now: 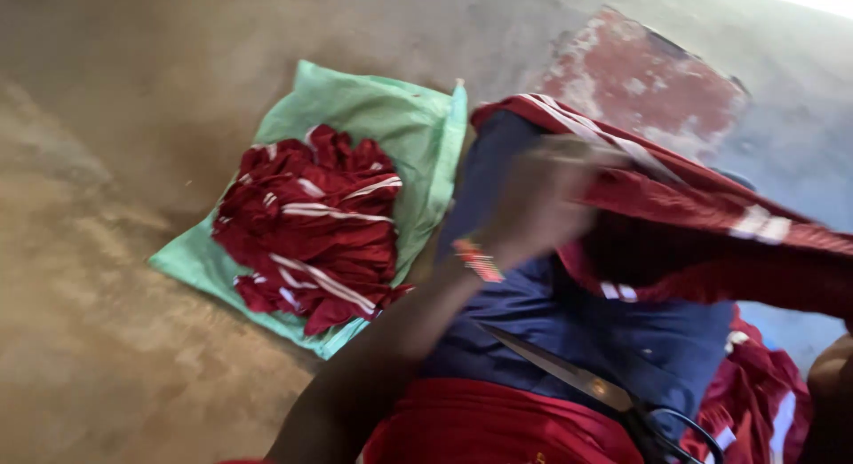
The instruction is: Trimming loose threads from finished red and white garments using scissors
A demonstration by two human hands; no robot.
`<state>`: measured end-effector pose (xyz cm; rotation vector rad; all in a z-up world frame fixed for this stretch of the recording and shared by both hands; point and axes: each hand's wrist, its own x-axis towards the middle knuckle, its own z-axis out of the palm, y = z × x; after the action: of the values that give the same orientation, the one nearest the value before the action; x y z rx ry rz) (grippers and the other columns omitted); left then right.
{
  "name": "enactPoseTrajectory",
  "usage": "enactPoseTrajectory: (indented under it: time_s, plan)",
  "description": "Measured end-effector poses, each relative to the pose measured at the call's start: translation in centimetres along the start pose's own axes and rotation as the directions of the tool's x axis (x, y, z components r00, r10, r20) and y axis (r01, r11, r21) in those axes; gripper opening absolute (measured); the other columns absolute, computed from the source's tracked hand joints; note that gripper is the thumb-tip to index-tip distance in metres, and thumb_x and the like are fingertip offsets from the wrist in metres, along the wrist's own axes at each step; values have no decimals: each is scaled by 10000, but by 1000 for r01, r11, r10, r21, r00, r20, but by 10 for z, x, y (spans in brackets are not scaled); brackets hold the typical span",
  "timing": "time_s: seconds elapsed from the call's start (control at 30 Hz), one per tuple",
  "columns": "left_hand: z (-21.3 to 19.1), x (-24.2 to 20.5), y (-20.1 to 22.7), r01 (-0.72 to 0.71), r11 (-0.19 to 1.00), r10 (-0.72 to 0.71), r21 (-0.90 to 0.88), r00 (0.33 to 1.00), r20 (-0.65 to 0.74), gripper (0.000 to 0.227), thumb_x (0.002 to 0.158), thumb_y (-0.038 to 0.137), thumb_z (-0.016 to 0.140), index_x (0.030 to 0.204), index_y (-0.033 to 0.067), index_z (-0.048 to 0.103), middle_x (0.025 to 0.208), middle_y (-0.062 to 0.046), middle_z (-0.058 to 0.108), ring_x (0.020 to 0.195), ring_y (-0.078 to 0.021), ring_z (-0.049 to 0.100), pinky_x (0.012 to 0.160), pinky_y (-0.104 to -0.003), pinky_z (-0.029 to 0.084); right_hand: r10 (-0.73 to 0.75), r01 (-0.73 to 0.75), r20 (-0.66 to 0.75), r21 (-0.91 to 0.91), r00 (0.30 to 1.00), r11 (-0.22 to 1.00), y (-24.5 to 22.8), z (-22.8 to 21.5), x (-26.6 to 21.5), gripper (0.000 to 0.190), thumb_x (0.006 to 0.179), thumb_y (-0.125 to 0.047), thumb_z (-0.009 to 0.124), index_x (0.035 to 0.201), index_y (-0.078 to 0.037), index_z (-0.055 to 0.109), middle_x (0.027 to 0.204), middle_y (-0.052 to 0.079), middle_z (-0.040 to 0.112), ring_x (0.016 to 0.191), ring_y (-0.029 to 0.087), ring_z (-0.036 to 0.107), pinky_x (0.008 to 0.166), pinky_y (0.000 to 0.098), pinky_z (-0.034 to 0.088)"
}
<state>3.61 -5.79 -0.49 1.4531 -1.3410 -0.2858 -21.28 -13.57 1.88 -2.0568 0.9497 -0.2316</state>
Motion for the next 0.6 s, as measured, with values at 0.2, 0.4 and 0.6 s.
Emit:
enactPoseTrajectory:
  time_s: [0.2, 0.4, 0.6]
  plan:
    - [-21, -2, -21, 256, 935, -310, -244, 925, -219, 156, 802, 64, 720, 955, 96, 733, 934, -37, 754, 889, -195, 715, 802, -297, 582, 95, -95, 11, -49, 995, 994, 5, 5, -11, 652, 662, -53, 872, 1239, -68, 569, 1228, 42, 719, 994, 178, 682, 877, 338, 512]
    - [3, 24, 33, 101, 861, -132, -498, 991, -28, 339, 752, -117, 628, 1022, 72, 708, 964, -40, 745, 788, -134, 689, 778, -240, 594, -77, 85, -300, 12, 951, 996, -76, 20, 15, 620, 750, -146, 896, 1228, 49, 553, 975, 108, 591, 815, 198, 549, 723, 317, 482]
    - [-17, 19, 56, 89, 862, -83, -500, 996, 33, 300, 726, -139, 560, 962, 27, 642, 978, -50, 676, 838, -155, 639, 812, -254, 534, -54, 89, -381, 74, 923, 993, -54, 18, 17, 256, 835, 46, 676, 1088, 37, 637, 937, 72, 585, 805, 167, 526, 749, 285, 462]
